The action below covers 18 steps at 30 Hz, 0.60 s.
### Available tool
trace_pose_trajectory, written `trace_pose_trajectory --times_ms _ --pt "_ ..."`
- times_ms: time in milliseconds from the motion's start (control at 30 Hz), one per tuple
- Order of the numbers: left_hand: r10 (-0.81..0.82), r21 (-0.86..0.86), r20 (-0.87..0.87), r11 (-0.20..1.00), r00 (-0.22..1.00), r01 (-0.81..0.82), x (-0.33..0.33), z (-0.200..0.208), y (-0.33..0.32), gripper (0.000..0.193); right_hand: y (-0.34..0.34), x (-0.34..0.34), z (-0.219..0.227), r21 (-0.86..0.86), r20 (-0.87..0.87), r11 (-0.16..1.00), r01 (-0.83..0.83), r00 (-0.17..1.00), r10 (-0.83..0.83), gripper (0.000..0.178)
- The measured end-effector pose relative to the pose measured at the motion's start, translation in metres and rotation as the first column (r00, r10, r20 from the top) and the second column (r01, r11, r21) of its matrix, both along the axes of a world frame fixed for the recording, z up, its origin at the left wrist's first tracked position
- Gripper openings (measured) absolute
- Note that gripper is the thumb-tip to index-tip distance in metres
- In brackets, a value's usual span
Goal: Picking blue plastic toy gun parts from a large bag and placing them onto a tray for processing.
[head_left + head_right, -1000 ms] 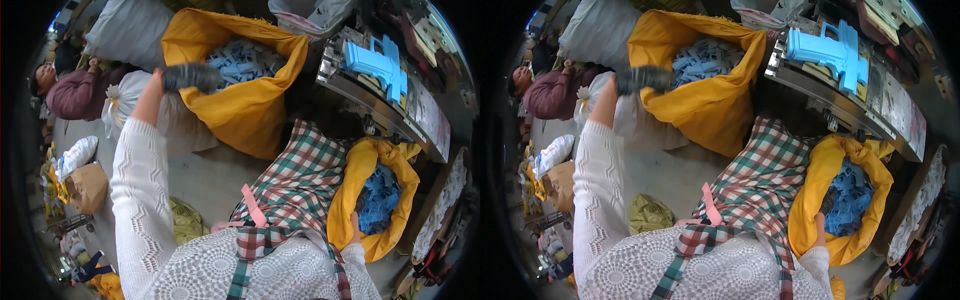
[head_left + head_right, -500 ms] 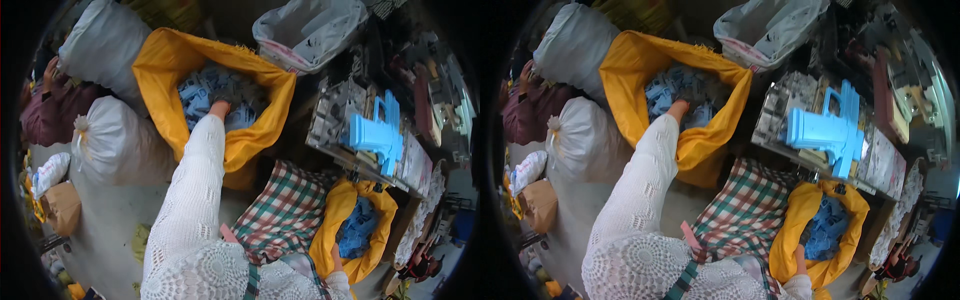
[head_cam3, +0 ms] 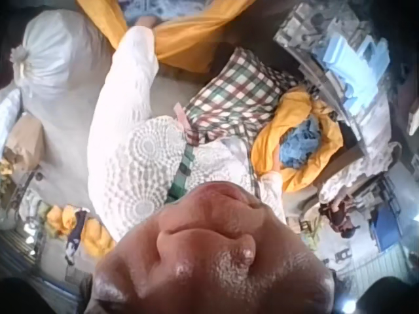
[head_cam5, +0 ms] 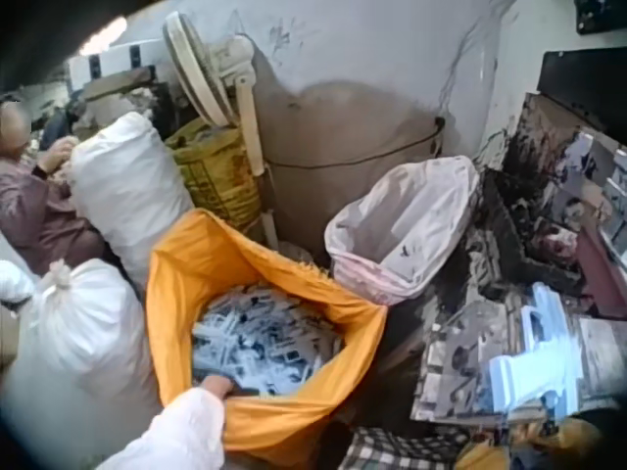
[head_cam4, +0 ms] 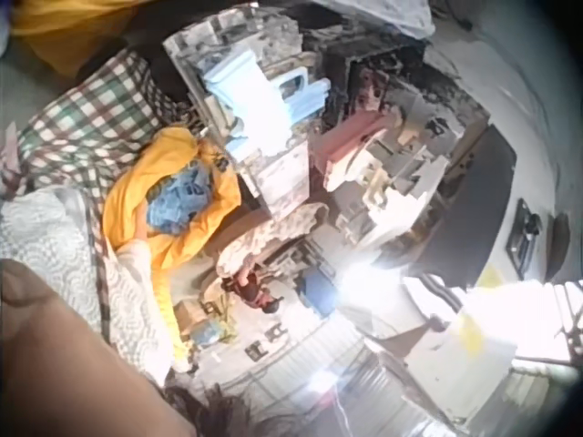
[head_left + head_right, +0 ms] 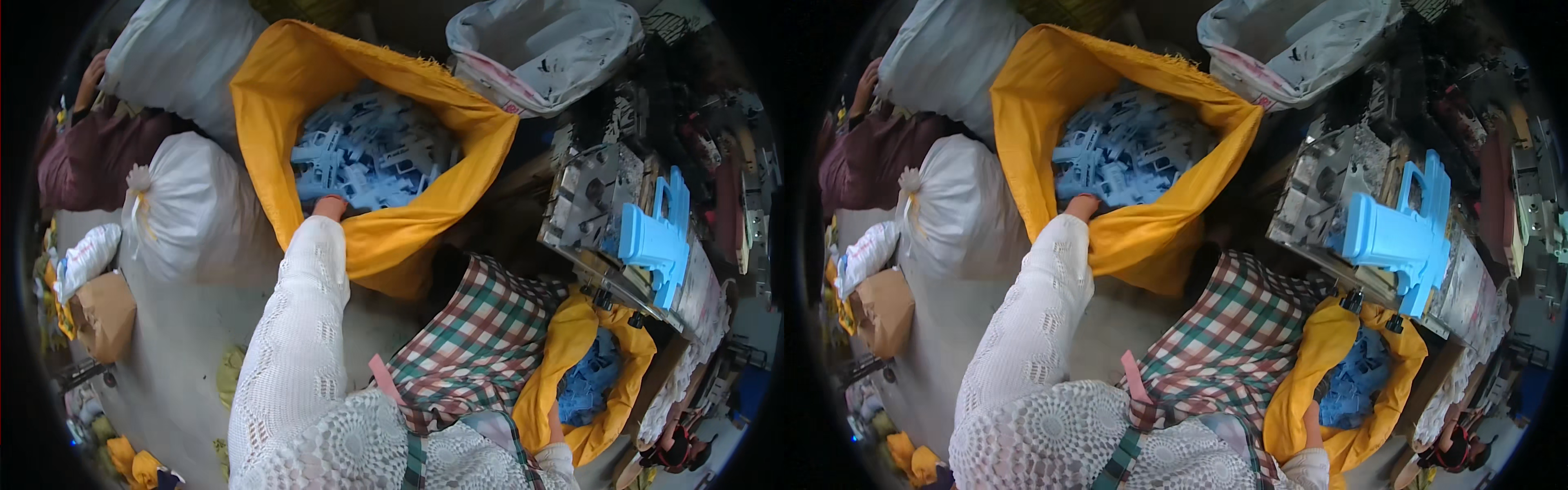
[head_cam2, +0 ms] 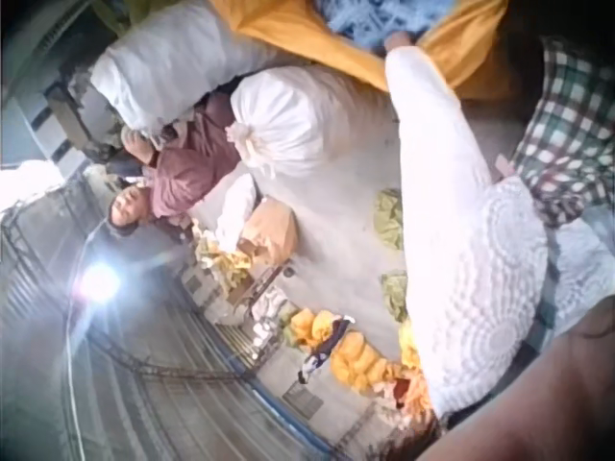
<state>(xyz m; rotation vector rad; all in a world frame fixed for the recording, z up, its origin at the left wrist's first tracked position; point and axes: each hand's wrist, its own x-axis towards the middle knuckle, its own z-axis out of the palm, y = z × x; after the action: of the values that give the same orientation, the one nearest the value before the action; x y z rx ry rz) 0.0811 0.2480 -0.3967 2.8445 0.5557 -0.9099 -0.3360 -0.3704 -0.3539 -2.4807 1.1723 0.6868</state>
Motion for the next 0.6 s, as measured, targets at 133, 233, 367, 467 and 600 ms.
trace_pose_trajectory --times_ms 133,233,367,467,600 --pt "-0.001 0.027 0.005 1.0 1.0 0.0 -0.043 0.004 0.029 0.083 0.002 0.004 -0.001 0.007 0.024 0.999 -0.051 0.998 0.051 0.038" --pt "-0.034 0.094 0.171 0.995 0.985 0.018 -0.033 0.025 0.024 0.083 0.0 0.004 -0.002 0.008 0.046 0.996 -0.085 0.995 0.085 0.037" --pt "-0.174 0.141 0.239 0.98 0.955 0.144 -0.026 0.09 0.028 0.084 0.001 0.005 -0.004 0.002 0.07 0.992 -0.128 0.989 0.128 0.037" --pt "-0.354 -0.052 0.068 0.932 0.933 0.358 -0.041 0.176 0.027 0.084 -0.002 0.005 -0.003 -0.017 0.09 0.987 -0.158 0.983 0.159 0.036" --pt "-0.579 -0.578 -0.186 0.718 0.794 0.389 -0.085 0.253 0.008 0.084 -0.003 0.021 -0.005 -0.068 0.098 0.97 -0.232 0.966 0.238 0.036"
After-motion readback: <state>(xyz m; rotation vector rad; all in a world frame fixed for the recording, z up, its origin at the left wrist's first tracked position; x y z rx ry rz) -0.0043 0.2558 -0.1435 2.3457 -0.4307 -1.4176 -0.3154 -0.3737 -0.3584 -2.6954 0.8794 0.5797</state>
